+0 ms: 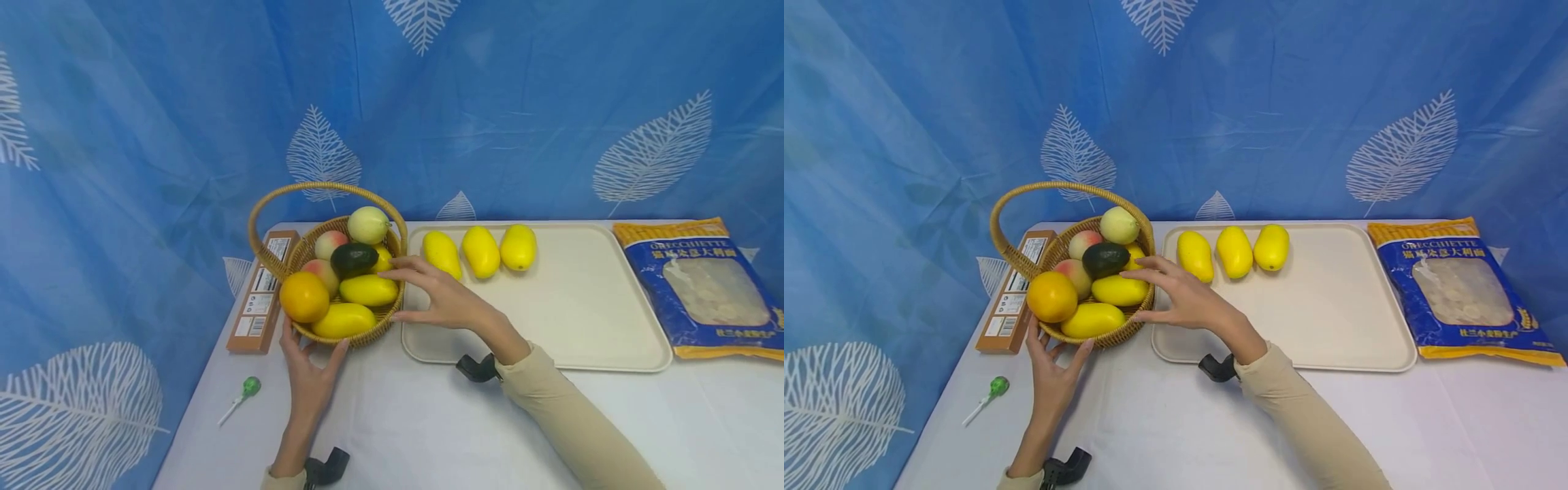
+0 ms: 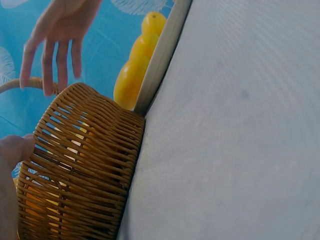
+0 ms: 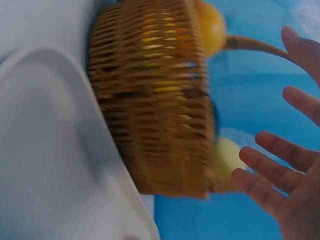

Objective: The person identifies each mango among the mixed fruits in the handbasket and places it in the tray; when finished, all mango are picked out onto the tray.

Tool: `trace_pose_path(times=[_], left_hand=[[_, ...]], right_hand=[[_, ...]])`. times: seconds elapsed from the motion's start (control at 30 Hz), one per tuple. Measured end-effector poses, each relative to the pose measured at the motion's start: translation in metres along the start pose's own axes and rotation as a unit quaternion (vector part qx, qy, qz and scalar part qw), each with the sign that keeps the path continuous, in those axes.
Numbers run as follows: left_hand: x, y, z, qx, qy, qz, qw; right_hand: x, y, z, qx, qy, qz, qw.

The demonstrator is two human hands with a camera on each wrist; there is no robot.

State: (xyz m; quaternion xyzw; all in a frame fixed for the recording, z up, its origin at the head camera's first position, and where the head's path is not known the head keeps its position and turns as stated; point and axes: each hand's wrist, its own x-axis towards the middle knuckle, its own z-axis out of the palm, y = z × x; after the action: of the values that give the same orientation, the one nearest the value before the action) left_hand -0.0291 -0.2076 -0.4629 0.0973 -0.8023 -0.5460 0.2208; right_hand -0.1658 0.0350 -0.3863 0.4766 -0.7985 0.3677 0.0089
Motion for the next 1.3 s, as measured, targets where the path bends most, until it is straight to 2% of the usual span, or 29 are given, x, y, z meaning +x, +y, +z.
trace_pose_path(times=[0.13,0.27,0.5,0.7,1.13,1.3], left_hand=[[0.001,-0.002,0.0,0.003,-0.001,0.011,0.9999],[0.001,-0.002,0.0,0.002,-0.002,0.014,0.9999],[0.001,0.0,0.0,-0.001,-0.005,0.01,0.9999],[0.001,-0.003,0.0,0.0,-0.003,0.025,0.9997],[0.001,-0.001,0.0,0.007,-0.009,-0.01,0.9999],[-0.001,-0.002,0.0,0.009,-0.008,-0.01,0.9999]], right_hand=[[0.018,0.0,0.019,-0.002,-0.041,-0.001,0.999],[0.032,0.0,0.035,-0.029,-0.08,-0.01,0.996],[0.05,-0.002,0.051,-0.061,-0.119,-0.012,0.991],[0.059,-0.001,0.058,-0.088,-0.15,0.004,0.985],[0.065,-0.005,0.06,-0.099,-0.187,0.033,0.977],[0.063,-0.005,0.06,-0.101,-0.188,0.026,0.977]])
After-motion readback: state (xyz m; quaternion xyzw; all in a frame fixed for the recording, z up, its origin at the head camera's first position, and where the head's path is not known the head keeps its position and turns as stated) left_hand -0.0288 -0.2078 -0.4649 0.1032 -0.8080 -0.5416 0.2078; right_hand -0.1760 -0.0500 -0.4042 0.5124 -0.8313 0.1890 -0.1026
